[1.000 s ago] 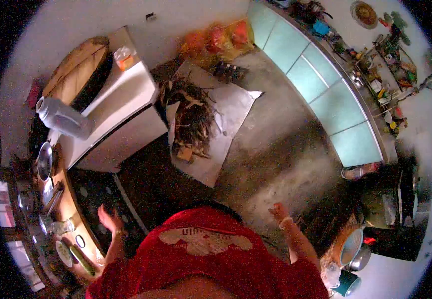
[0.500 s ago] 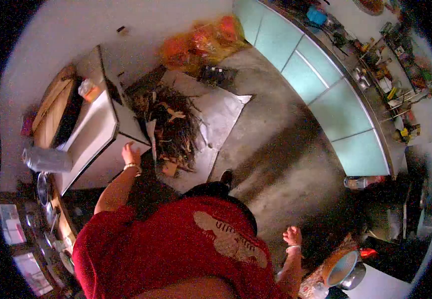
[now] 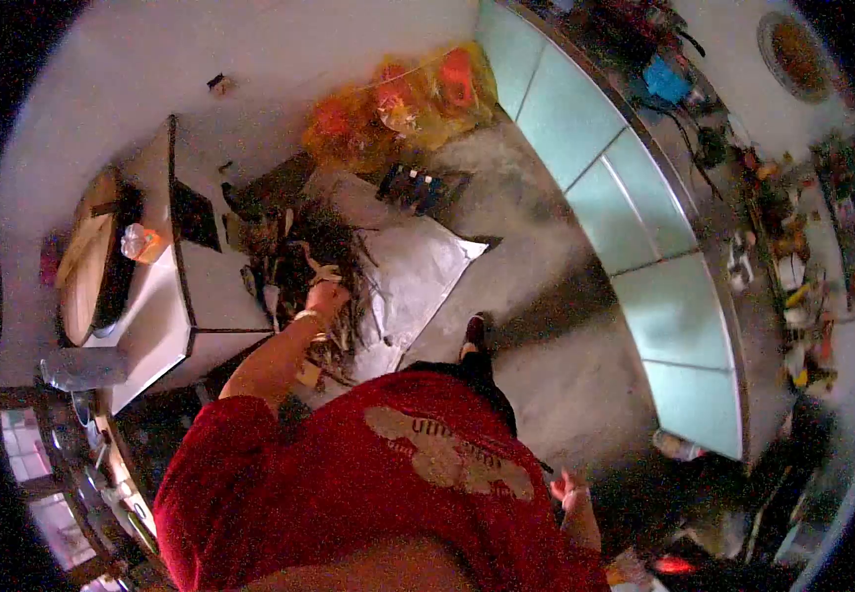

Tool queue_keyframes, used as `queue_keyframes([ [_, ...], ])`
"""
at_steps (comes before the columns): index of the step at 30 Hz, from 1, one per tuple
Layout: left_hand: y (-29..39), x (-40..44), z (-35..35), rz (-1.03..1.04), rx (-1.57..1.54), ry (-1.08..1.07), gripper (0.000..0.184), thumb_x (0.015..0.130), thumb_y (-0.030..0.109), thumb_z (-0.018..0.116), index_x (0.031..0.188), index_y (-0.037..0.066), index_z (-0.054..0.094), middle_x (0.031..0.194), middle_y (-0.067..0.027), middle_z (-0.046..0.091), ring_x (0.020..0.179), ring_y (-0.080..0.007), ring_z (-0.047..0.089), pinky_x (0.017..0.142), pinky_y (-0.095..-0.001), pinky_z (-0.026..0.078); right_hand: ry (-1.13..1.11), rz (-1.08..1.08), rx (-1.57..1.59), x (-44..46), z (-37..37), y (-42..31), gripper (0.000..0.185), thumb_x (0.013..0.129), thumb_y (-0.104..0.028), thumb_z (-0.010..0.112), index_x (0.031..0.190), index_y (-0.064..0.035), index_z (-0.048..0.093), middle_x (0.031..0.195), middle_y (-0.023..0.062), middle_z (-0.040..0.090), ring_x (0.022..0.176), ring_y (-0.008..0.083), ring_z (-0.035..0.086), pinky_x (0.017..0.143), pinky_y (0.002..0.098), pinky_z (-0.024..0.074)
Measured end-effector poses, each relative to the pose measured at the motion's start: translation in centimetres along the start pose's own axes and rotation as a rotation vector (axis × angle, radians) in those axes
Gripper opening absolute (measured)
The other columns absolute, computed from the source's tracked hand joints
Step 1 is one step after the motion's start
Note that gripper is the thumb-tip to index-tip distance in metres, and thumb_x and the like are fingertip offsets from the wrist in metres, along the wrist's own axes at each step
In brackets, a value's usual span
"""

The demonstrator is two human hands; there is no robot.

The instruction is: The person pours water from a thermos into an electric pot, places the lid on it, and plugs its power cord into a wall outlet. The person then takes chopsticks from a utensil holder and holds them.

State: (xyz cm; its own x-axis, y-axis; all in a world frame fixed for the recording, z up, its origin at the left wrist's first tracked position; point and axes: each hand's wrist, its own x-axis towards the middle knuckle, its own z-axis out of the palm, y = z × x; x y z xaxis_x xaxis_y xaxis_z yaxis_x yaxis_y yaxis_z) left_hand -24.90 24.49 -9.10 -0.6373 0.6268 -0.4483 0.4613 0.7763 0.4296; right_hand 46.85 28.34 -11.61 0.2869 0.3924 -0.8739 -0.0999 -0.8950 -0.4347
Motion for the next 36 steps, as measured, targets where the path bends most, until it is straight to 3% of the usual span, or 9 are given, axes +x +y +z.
queue_keyframes([
  [3, -14.3, 3.9, 6.4, 0.021, 0.638, -0.114, 0.016, 0.080, 0.009, 0.056, 0.093, 0.004, 0.064, 0.096, -0.0156, 0.062, 0.094, -0.0304, 0.059, 0.072, -0.0392, 0.052, -0.133, -0.004, 0.007, 5.9, 7.0, -13.6, 0.022, 0.087, -0.025, 0.048, 0.071, -0.0110, 0.049, 0.058, 0.0039, 0.049, 0.048, 0.0172, 0.048, 0.039, 0.0287, 0.0385],
  [4, -16.8, 1.5, 6.8, -0.050, 0.652, -0.177, 0.018, 0.080, 0.011, 0.057, 0.096, 0.004, 0.063, 0.100, -0.0145, 0.061, 0.090, -0.0299, 0.060, 0.072, -0.0387, 0.052, -0.189, -0.296, -0.571, 9.2, 9.2, -17.8, 0.022, 0.086, -0.025, 0.050, 0.070, -0.0105, 0.050, 0.059, 0.0060, 0.050, 0.047, 0.0184, 0.048, 0.038, 0.0305, 0.0397],
  [6, -19.1, -3.5, 7.0, -0.241, 0.529, -0.295, 0.022, 0.081, 0.014, 0.057, 0.100, 0.004, 0.061, 0.102, -0.0126, 0.060, 0.085, -0.0286, 0.061, 0.071, -0.0377, 0.052, -0.395, -0.098, -0.289, 15.9, 14.5, -26.8, 0.017, 0.083, -0.020, 0.054, 0.068, -0.0138, 0.048, 0.055, 0.0006, 0.043, 0.046, 0.0156, 0.042, 0.040, 0.0288, 0.0383],
  [10, -14.3, -6.6, 7.7, -0.568, 0.061, -0.353, 0.021, 0.083, 0.016, 0.056, 0.099, 0.004, 0.061, 0.097, -0.0097, 0.060, 0.081, -0.0252, 0.059, 0.069, -0.0355, 0.050, -0.382, -0.318, -0.574, 16.9, 31.4, -39.9, 0.007, 0.078, -0.018, 0.059, 0.075, -0.0137, 0.055, 0.064, 0.0017, 0.053, 0.053, 0.0170, 0.053, 0.047, 0.0308, 0.0452],
  [15, -9.6, -0.5, 9.7, -0.564, -0.139, -0.369, 0.021, 0.085, 0.020, 0.054, 0.099, 0.005, 0.060, 0.091, -0.0061, 0.060, 0.076, -0.0210, 0.057, 0.065, -0.0328, 0.047, -0.550, -0.662, -0.964, 12.2, 51.5, -46.2, 0.022, 0.077, -0.023, 0.060, 0.091, -0.0052, 0.058, 0.078, 0.0062, 0.059, 0.063, 0.0196, 0.057, 0.053, 0.0337, 0.0474],
  [22, -2.3, 14.1, 4.9, -0.352, -0.215, -0.137, 0.023, 0.088, 0.024, 0.052, 0.099, 0.006, 0.060, 0.081, -0.0011, 0.060, 0.069, -0.0151, 0.054, 0.061, -0.0290, 0.044, -0.632, -0.428, -1.126, 11.2, 69.2, -50.6, 0.039, 0.077, -0.026, 0.065, 0.106, -0.0018, 0.054, 0.080, 0.0083, 0.058, 0.063, 0.0179, 0.056, 0.053, 0.0318, 0.0479],
  [25, 2.8, 18.1, -0.1, -0.418, -1.132, 0.363, 0.023, 0.088, 0.025, 0.053, 0.097, 0.005, 0.060, 0.080, 0.0011, 0.059, 0.067, -0.0113, 0.051, 0.059, -0.0274, 0.042, -0.655, -0.508, -1.220, 20.1, 76.1, -53.9, 0.039, 0.077, -0.022, 0.066, 0.104, -0.0010, 0.048, 0.078, 0.0083, 0.054, 0.052, 0.0167, 0.053, 0.041, 0.0324, 0.0432],
  [29, 8.0, 17.4, -2.3, -0.626, -0.822, 0.261, 0.019, 0.085, 0.022, 0.058, 0.094, 0.005, 0.060, 0.077, -0.0001, 0.057, 0.067, -0.0099, 0.049, 0.057, -0.0263, 0.041, -0.502, -0.631, -1.110, 17.9, 88.0, -58.0, 0.047, 0.075, -0.018, 0.066, 0.111, -0.0065, 0.039, 0.078, 0.0083, 0.053, 0.052, 0.0173, 0.052, 0.042, 0.0330, 0.0419],
  [36, 16.4, 13.9, 4.4, -0.925, -0.625, -0.081, 0.020, 0.084, 0.023, 0.058, 0.094, 0.005, 0.060, 0.078, -0.0023, 0.057, 0.069, -0.0123, 0.051, 0.058, -0.0280, 0.042, -0.273, -1.382, -1.334, 30.0, 111.3, -64.1, 0.070, 0.068, -0.011, 0.067, 0.127, -0.0127, 0.030, 0.086, 0.0140, 0.057, 0.067, 0.0254, 0.058, 0.057, 0.0363, 0.0480],
])
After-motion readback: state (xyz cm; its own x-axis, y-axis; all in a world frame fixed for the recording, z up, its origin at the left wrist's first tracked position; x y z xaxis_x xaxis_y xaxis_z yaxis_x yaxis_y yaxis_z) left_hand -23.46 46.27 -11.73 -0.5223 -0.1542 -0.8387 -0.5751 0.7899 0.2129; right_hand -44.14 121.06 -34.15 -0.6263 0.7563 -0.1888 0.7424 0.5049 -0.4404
